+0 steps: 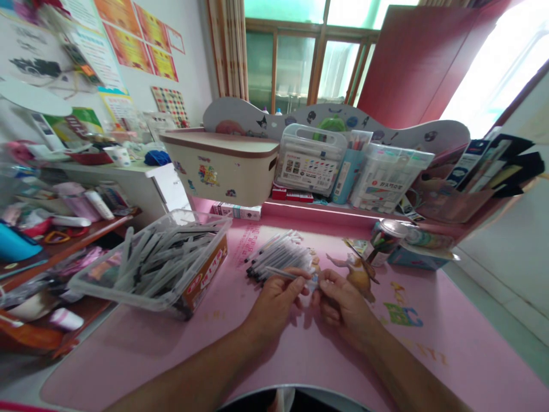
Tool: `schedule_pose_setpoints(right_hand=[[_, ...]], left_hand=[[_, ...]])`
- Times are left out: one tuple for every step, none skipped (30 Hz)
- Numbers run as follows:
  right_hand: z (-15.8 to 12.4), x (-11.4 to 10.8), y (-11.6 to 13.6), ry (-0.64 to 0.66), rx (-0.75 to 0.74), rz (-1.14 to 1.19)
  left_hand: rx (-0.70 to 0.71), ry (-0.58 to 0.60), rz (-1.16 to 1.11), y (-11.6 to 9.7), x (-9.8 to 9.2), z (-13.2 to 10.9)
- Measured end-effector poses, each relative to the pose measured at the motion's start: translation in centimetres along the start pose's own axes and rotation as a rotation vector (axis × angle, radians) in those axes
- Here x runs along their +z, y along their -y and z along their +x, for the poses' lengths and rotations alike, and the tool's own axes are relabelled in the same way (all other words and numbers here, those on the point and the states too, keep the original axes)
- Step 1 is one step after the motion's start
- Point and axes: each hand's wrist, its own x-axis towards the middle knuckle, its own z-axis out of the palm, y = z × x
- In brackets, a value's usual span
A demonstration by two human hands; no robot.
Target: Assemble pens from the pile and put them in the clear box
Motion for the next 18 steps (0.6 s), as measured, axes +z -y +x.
schedule_pose_setpoints(right_hand=[[-0.01, 0.10, -0.18, -0.002, -0.001, -0.022], [0.00, 0.18, -0.37, -0.014, 0.000, -0.042], [0.02, 0.24, -0.54, -0.038, 0.003, -0.063], [0.04, 0.28, -0.69, -0.061, 0.010, -0.081], [0.06, 0.30, -0.80, -0.079, 0.017, -0.097], [0.08, 0.31, -0.88, -0.086, 0.028, -0.108], [0.09, 0.29, -0.92, -0.083, 0.041, -0.112], [0.11, 0.26, -0.93, -0.074, 0.049, -0.112], [0.13, 0.23, -0.93, -0.065, 0.050, -0.111], [0.16, 0.19, -0.91, -0.057, 0.050, -0.110], [0.20, 0.16, -0.89, -0.044, 0.047, -0.110], [0.23, 0.13, -0.87, -0.029, 0.040, -0.108], [0.26, 0.12, -0.86, -0.010, 0.027, -0.102], [0.28, 0.11, -0.86, 0.009, 0.012, -0.094], [0.29, 0.11, -0.88, 0.030, -0.001, -0.085], [0.29, 0.11, -0.92, 0.046, -0.011, -0.076], [0.29, 0.11, -0.98, 0.050, -0.017, -0.068], [0.28, 0.09, -1.06, 0.041, -0.015, -0.064]], left_hand=[[0.010, -0.019, 0.003, -0.10, -0.04, 0.02], [0.014, -0.031, 0.004, -0.23, -0.08, 0.04], [0.014, -0.042, 0.002, -0.35, -0.11, 0.08], [0.012, -0.053, -0.004, -0.46, -0.13, 0.10], [0.010, -0.064, -0.012, -0.54, -0.13, 0.12], [0.006, -0.074, -0.021, -0.59, -0.11, 0.13], [0.001, -0.083, -0.032, -0.60, -0.09, 0.12], [-0.005, -0.090, -0.044, -0.58, -0.07, 0.11], [-0.012, -0.095, -0.055, -0.55, -0.06, 0.10], [-0.018, -0.100, -0.064, -0.52, -0.06, 0.10], [-0.023, -0.104, -0.071, -0.50, -0.07, 0.12], [-0.027, -0.109, -0.077, -0.50, -0.10, 0.16], [-0.028, -0.113, -0.081, -0.51, -0.12, 0.21], [-0.020, -0.115, -0.084, -0.54, -0.15, 0.28], [-0.005, -0.114, -0.085, -0.59, -0.16, 0.35], [0.012, -0.108, -0.087, -0.65, -0.15, 0.40], [0.028, -0.099, -0.086, -0.71, -0.13, 0.42], [0.039, -0.093, -0.085, -0.76, -0.09, 0.41]])
